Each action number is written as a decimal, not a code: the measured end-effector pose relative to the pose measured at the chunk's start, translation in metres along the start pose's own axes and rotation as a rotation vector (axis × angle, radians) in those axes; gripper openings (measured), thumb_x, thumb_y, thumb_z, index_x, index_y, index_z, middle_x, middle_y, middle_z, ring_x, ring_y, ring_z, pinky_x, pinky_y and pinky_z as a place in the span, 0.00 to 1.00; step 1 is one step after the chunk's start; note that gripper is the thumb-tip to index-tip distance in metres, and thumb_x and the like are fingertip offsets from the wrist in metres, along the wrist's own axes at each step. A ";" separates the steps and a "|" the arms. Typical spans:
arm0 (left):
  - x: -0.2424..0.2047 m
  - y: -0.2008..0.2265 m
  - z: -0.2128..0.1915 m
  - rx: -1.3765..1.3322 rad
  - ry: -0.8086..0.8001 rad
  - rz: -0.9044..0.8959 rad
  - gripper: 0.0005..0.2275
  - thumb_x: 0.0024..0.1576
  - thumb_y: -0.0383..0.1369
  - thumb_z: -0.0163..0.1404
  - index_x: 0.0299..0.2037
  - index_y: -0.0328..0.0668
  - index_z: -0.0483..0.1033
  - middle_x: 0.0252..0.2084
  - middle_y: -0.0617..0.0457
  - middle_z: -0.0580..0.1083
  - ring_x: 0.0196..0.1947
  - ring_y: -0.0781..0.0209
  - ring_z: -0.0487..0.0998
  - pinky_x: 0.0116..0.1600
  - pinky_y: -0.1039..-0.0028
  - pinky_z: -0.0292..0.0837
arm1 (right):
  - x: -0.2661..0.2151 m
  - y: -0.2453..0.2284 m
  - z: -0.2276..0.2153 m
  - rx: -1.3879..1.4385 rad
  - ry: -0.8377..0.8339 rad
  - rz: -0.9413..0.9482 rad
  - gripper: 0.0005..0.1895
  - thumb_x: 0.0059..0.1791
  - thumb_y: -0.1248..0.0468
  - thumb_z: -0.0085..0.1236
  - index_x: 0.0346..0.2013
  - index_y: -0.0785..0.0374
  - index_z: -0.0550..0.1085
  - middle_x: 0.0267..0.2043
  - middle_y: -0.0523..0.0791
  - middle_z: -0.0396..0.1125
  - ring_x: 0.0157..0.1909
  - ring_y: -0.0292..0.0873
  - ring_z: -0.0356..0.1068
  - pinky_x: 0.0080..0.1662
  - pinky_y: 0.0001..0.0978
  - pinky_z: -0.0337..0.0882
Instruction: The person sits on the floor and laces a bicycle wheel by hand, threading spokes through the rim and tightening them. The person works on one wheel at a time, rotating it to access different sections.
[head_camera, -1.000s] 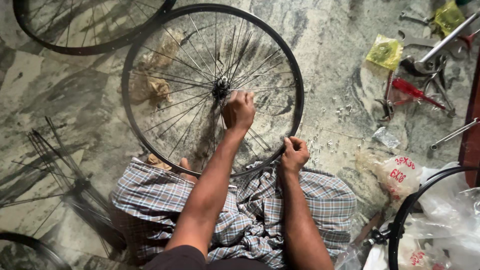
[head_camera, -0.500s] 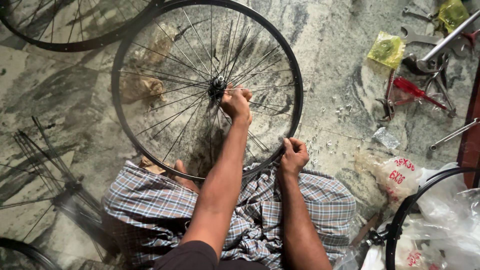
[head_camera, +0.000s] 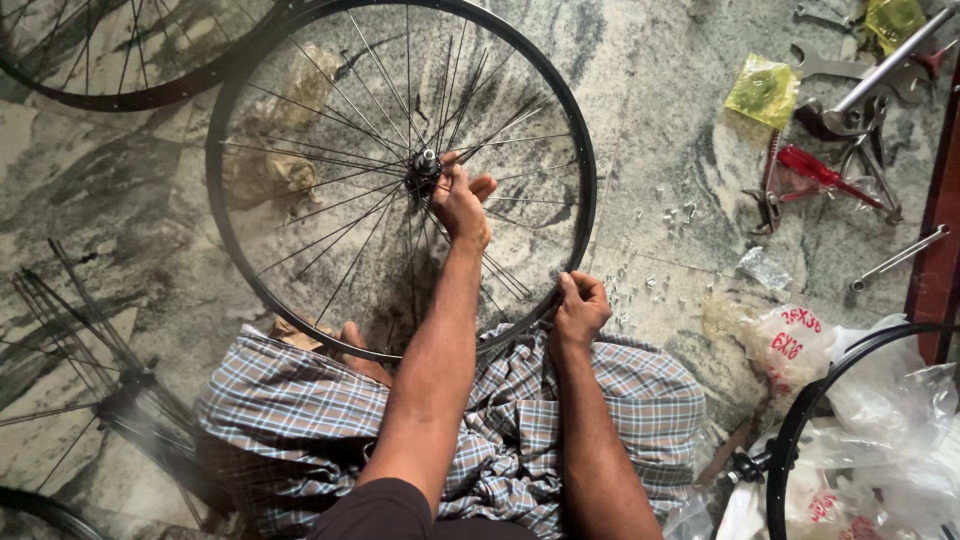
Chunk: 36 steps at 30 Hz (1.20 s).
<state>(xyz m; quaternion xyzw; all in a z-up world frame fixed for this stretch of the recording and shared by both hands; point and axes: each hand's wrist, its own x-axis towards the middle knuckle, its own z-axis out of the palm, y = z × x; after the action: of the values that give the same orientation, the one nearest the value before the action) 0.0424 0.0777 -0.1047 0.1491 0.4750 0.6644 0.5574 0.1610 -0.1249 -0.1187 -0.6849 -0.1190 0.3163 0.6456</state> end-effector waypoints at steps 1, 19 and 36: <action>-0.001 0.001 -0.001 -0.002 -0.015 -0.003 0.09 0.68 0.29 0.42 0.54 0.43 0.73 0.40 0.47 0.76 0.26 0.60 0.80 0.32 0.69 0.83 | -0.001 -0.001 -0.001 0.008 -0.003 0.004 0.06 0.48 0.71 0.66 0.37 0.66 0.76 0.33 0.40 0.71 0.33 0.32 0.68 0.38 0.23 0.71; 0.003 0.005 0.001 -0.108 0.047 -0.024 0.12 0.63 0.25 0.42 0.56 0.42 0.68 0.46 0.48 0.77 0.24 0.58 0.79 0.32 0.64 0.84 | -0.001 0.005 0.001 0.097 -0.010 0.050 0.07 0.48 0.71 0.66 0.38 0.66 0.76 0.31 0.39 0.70 0.31 0.31 0.66 0.34 0.22 0.68; 0.004 0.002 0.003 -0.070 -0.105 0.002 0.17 0.63 0.23 0.42 0.62 0.40 0.62 0.49 0.43 0.74 0.27 0.58 0.81 0.37 0.64 0.85 | -0.004 -0.011 0.005 0.044 -0.015 0.070 0.07 0.48 0.70 0.66 0.39 0.67 0.76 0.31 0.40 0.70 0.30 0.32 0.66 0.33 0.22 0.67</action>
<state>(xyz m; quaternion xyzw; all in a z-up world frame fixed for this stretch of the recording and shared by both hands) 0.0420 0.0827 -0.1029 0.1647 0.4216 0.6724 0.5857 0.1572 -0.1214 -0.1065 -0.6720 -0.0928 0.3461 0.6480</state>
